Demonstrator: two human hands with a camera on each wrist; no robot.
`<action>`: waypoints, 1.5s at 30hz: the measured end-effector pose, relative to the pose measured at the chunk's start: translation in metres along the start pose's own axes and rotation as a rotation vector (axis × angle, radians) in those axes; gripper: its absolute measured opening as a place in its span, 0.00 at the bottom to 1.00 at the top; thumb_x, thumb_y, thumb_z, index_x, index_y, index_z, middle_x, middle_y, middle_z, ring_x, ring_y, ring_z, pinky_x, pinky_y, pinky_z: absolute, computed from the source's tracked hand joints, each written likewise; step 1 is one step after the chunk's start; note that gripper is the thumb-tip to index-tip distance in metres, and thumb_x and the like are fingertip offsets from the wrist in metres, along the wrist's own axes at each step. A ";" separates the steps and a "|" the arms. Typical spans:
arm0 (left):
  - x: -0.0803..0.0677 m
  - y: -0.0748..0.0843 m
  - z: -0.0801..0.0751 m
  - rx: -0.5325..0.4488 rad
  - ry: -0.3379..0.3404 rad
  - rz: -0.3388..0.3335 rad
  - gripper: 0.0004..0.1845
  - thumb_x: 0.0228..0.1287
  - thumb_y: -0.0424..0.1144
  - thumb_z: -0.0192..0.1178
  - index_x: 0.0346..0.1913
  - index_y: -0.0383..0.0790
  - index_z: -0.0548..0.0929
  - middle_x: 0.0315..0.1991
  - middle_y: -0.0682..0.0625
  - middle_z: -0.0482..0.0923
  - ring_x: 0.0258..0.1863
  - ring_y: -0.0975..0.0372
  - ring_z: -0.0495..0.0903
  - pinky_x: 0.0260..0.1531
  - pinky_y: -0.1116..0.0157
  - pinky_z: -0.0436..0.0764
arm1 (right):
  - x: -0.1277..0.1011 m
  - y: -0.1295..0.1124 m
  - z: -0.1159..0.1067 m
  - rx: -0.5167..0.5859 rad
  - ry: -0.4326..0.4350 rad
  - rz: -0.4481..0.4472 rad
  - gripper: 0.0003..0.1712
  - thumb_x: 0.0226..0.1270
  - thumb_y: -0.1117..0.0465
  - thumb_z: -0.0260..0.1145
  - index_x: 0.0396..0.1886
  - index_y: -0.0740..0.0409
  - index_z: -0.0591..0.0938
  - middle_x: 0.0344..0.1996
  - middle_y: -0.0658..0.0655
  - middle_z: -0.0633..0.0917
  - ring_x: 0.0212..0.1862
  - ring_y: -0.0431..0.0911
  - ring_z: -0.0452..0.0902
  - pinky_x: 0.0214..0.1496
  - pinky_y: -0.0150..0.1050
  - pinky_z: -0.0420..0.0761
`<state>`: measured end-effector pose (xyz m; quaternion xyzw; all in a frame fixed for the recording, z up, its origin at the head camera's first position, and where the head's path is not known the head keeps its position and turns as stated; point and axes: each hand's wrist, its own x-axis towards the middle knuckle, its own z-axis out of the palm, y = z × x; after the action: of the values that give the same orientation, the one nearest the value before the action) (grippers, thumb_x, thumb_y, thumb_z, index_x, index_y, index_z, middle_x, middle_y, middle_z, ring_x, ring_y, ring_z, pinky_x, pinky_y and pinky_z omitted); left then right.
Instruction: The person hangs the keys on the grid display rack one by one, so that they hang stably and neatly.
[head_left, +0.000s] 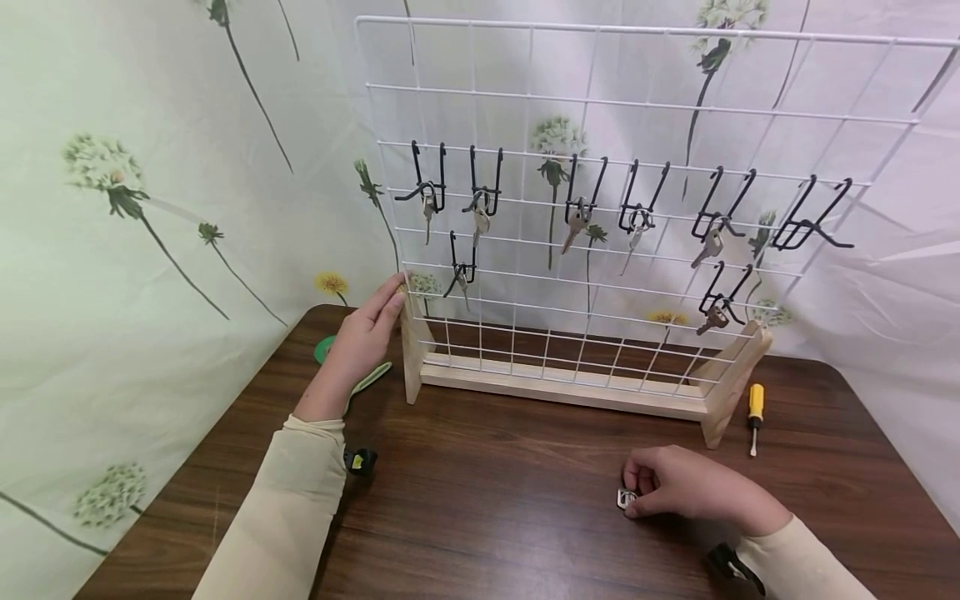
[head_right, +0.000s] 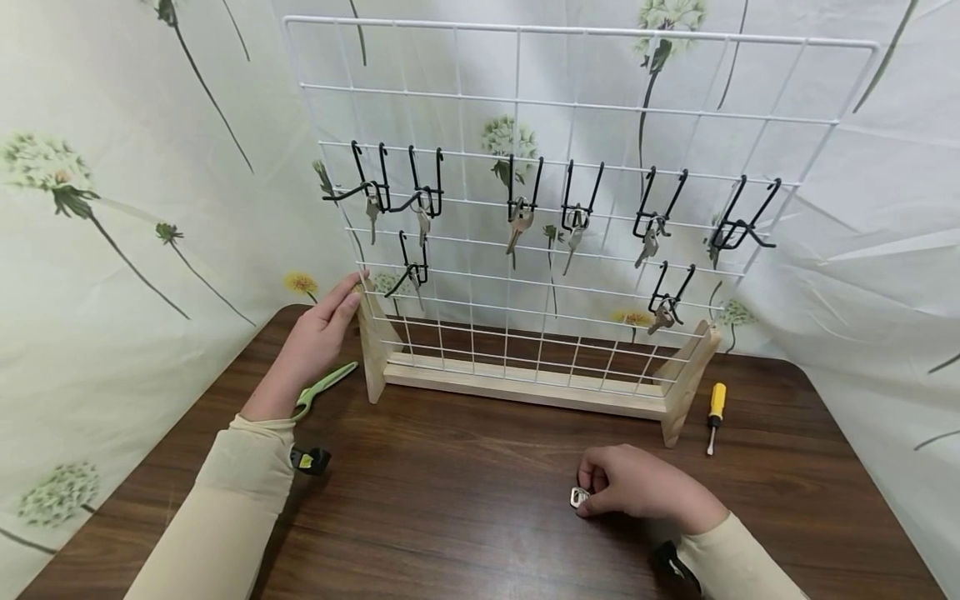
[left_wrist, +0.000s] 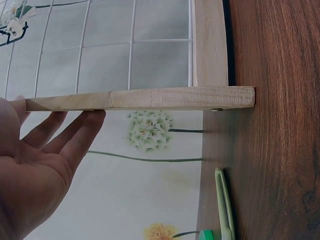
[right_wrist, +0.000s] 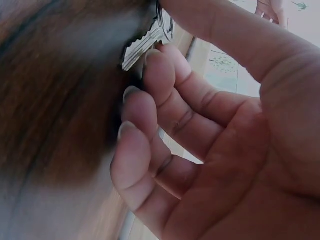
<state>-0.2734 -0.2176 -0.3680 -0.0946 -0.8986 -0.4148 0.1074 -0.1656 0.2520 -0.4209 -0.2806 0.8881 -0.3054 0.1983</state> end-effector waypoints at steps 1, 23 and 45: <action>0.000 0.000 0.000 0.001 0.000 0.000 0.31 0.87 0.63 0.39 0.86 0.65 0.59 0.85 0.46 0.61 0.83 0.41 0.63 0.80 0.37 0.66 | 0.000 0.000 0.000 0.003 -0.003 0.001 0.16 0.62 0.52 0.82 0.35 0.50 0.81 0.23 0.39 0.76 0.26 0.29 0.70 0.29 0.29 0.71; 0.000 0.000 0.000 0.000 -0.004 0.008 0.30 0.88 0.61 0.39 0.86 0.65 0.59 0.85 0.47 0.61 0.84 0.43 0.63 0.80 0.38 0.66 | 0.005 -0.010 0.000 0.046 0.032 -0.022 0.14 0.70 0.49 0.76 0.32 0.46 0.79 0.25 0.39 0.79 0.29 0.29 0.73 0.30 0.30 0.75; -0.001 0.001 -0.001 -0.008 -0.005 0.003 0.30 0.88 0.61 0.39 0.86 0.65 0.60 0.85 0.47 0.61 0.84 0.43 0.63 0.81 0.38 0.65 | 0.000 -0.032 -0.009 0.334 0.118 0.046 0.19 0.77 0.57 0.71 0.57 0.66 0.88 0.20 0.54 0.87 0.18 0.40 0.83 0.22 0.47 0.87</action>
<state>-0.2718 -0.2177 -0.3672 -0.0973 -0.8971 -0.4179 0.1051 -0.1579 0.2350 -0.3939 -0.2051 0.8413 -0.4600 0.1964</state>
